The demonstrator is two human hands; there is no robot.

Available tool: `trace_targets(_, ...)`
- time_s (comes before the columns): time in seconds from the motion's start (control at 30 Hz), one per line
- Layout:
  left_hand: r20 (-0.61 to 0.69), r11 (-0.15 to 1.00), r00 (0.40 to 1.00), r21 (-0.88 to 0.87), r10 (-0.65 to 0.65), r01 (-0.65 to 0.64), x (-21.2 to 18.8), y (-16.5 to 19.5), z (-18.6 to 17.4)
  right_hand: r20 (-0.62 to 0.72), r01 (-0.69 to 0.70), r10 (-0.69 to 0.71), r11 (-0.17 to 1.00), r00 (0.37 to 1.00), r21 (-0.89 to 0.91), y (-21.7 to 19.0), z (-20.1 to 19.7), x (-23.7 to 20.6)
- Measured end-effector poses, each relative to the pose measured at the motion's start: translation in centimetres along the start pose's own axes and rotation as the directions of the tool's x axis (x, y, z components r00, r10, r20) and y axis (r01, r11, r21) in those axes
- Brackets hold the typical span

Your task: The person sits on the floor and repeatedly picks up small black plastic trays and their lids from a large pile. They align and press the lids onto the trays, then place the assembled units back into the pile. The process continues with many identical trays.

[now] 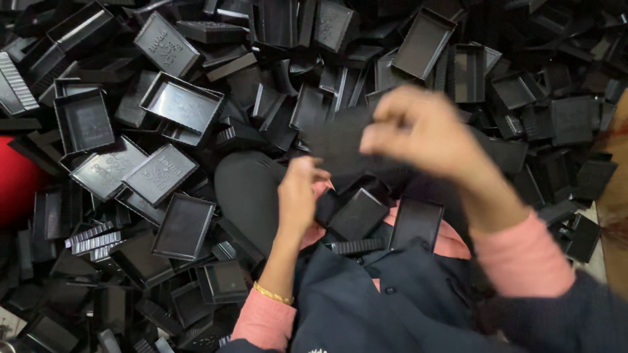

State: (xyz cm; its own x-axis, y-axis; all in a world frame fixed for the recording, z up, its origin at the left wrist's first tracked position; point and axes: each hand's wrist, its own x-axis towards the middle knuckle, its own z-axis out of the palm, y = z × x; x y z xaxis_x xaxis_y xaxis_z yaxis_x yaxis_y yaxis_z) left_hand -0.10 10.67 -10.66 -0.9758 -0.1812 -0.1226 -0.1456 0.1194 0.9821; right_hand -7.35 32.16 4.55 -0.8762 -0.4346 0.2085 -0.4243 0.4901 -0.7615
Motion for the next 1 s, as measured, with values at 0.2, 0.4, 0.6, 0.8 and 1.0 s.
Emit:
trace_targets(0.2, 0.417, 0.863, 0.898, 0.393, 0.142, -0.319, -3.3, -2.0, 3.7, -0.331, 0.213, -0.034, 0.826, 0.943, 0.522, 3.8, -1.0, 2.1)
trace_targets(0.4, 0.212, 0.979, 0.973, 0.158, 0.095, -0.130, -0.5, -2.1, -1.2, 0.360, 0.110, 0.018, 0.936, 0.933, -0.334, 9.9, 8.7, -2.5)
trace_targets(0.6, 0.339, 0.865, 0.940, -0.462, -0.034, 0.198, -0.5, 0.5, -6.8, 0.462, 0.086, 0.183, 0.860, 0.868, -0.502, 12.1, 9.3, -3.8)
trace_targets(0.8, 0.317, 0.475, 0.943, -0.818, -0.098, 0.325, -1.1, 1.2, -1.4, -0.195, -0.269, 0.292, 0.953, 0.936, 0.136, 6.8, 5.1, -7.3)
trace_targets(1.0, 0.341, 0.456, 0.938, -0.828, -0.051, 0.326, -2.1, 1.1, 3.3, -0.048, -0.298, 0.324, 0.911, 0.945, 0.287, 2.2, 9.7, -11.6)
